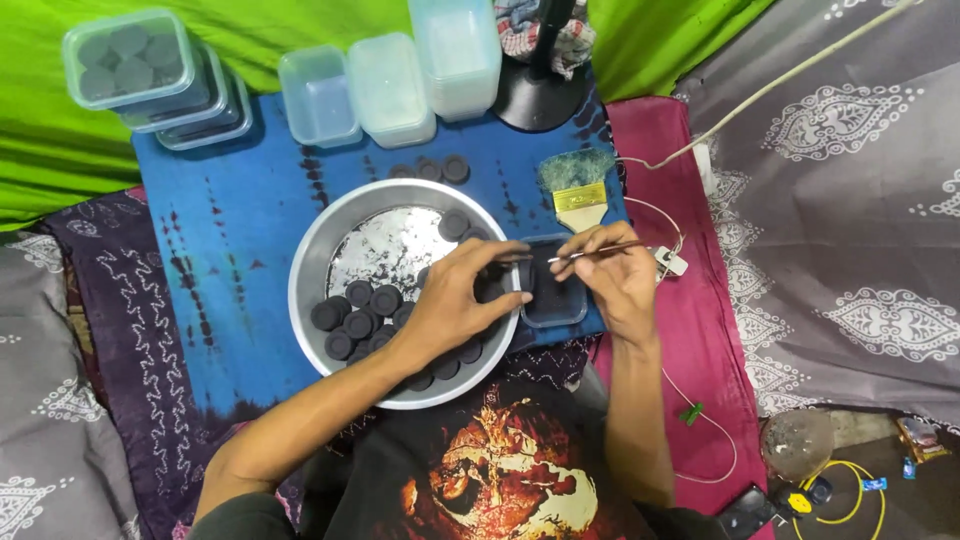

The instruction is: Applying a liquid coating to individual black plastic caps using a thin stick applicator tool.

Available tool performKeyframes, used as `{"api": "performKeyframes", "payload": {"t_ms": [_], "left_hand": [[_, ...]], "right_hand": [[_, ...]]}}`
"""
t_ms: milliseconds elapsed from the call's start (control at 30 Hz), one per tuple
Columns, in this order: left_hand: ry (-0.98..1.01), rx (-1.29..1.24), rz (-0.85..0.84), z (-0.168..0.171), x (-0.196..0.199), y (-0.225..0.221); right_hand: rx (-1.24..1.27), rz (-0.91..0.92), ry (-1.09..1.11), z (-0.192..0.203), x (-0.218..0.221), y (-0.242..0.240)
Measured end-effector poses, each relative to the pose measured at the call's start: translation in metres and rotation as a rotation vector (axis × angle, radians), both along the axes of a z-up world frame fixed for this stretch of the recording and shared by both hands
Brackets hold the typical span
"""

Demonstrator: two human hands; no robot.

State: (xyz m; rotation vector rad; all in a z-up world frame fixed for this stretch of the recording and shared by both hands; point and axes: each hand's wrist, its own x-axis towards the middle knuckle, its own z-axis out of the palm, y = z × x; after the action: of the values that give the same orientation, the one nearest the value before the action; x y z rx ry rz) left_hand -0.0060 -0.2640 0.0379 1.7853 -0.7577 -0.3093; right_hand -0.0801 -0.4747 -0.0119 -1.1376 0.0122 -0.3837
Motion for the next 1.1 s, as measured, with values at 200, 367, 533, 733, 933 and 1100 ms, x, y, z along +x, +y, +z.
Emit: {"api": "performKeyframes", "payload": {"t_ms": [200, 367, 533, 733, 933, 1100], "left_hand": [[0.092, -0.082, -0.060, 0.007, 0.007, 0.002], [0.116, -0.101, -0.120, 0.010, 0.004, 0.006], [0.105, -0.130, -0.145, 0.003, 0.004, 0.008], [0.117, -0.150, -0.174, 0.010, 0.004, 0.009], [0.123, -0.149, -0.185, 0.010, 0.004, 0.010], [0.064, -0.114, -0.181, 0.010, 0.001, 0.010]], "right_hand": [[-0.059, -0.069, 0.065, -0.004, -0.022, 0.015], [-0.088, -0.138, 0.026, -0.016, -0.030, 0.012], [-0.167, -0.112, 0.017, -0.004, -0.030, 0.013], [-0.139, -0.036, -0.001, -0.003, -0.030, 0.012], [-0.130, 0.016, 0.022, -0.015, -0.029, 0.006], [-0.232, 0.000, 0.030, -0.023, -0.033, 0.002]]}}
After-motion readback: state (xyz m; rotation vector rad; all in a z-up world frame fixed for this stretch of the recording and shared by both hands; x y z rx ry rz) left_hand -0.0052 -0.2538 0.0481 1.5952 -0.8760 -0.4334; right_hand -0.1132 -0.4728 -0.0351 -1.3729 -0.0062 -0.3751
